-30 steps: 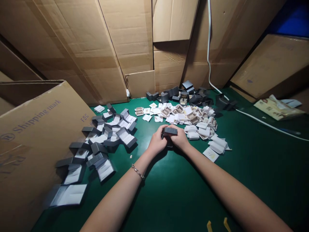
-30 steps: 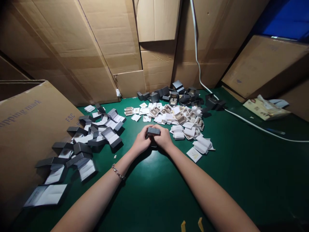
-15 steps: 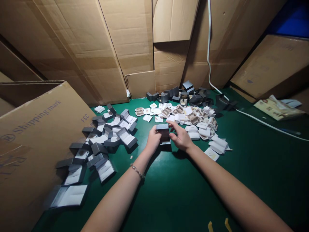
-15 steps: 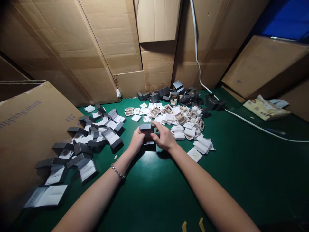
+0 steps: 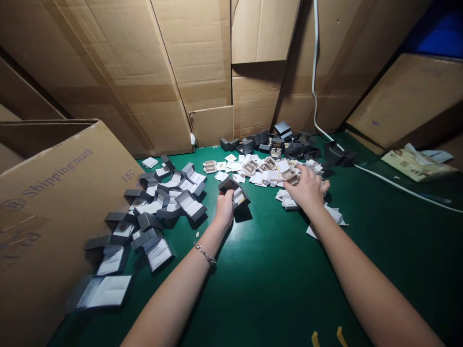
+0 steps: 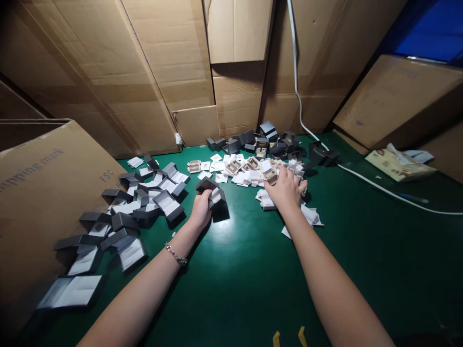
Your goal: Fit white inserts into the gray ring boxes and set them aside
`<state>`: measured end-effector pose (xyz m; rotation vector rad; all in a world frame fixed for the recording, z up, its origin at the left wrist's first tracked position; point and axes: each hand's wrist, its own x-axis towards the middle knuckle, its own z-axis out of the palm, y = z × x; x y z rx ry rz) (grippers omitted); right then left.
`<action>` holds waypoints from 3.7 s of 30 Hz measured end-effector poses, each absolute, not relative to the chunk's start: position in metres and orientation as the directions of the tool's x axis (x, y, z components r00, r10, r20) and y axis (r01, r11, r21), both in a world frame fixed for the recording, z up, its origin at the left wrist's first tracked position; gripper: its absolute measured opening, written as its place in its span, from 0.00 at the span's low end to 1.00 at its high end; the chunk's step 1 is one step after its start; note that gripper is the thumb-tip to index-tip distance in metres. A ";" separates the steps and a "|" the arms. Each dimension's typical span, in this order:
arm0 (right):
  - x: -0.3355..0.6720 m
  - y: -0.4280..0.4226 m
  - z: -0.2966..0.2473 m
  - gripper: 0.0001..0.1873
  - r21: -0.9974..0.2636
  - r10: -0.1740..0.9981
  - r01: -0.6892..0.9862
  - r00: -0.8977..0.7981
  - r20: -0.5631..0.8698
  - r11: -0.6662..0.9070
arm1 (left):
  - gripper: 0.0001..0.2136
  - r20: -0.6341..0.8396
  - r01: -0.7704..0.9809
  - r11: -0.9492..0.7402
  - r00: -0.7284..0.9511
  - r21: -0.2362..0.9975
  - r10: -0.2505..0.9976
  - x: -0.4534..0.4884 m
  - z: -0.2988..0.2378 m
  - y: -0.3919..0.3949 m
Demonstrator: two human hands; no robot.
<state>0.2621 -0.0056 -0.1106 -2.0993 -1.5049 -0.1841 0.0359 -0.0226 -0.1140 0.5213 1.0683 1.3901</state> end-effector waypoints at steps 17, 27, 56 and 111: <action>0.258 -0.007 -0.111 0.27 -0.318 0.864 0.934 0.291 0.412 -0.162 | 0.07 -0.323 -0.599 0.195 -0.113 0.777 0.940 0.037 -0.112 -0.021; 0.256 -0.009 -0.109 0.24 -0.352 0.815 0.928 0.298 0.498 -0.124 | 0.07 -0.316 -0.612 0.166 -0.145 0.774 0.938 0.038 -0.112 -0.020; 0.216 -0.021 -0.119 0.23 -0.145 0.845 0.960 -0.133 0.518 0.240 | 0.05 -0.320 -0.660 0.080 -0.251 0.747 0.914 0.040 -0.107 -0.024; 0.184 -0.030 -0.112 0.11 -0.772 0.875 0.449 -0.045 0.483 0.449 | 0.26 -0.056 -0.450 -0.001 -0.113 0.893 0.992 0.035 -0.122 -0.024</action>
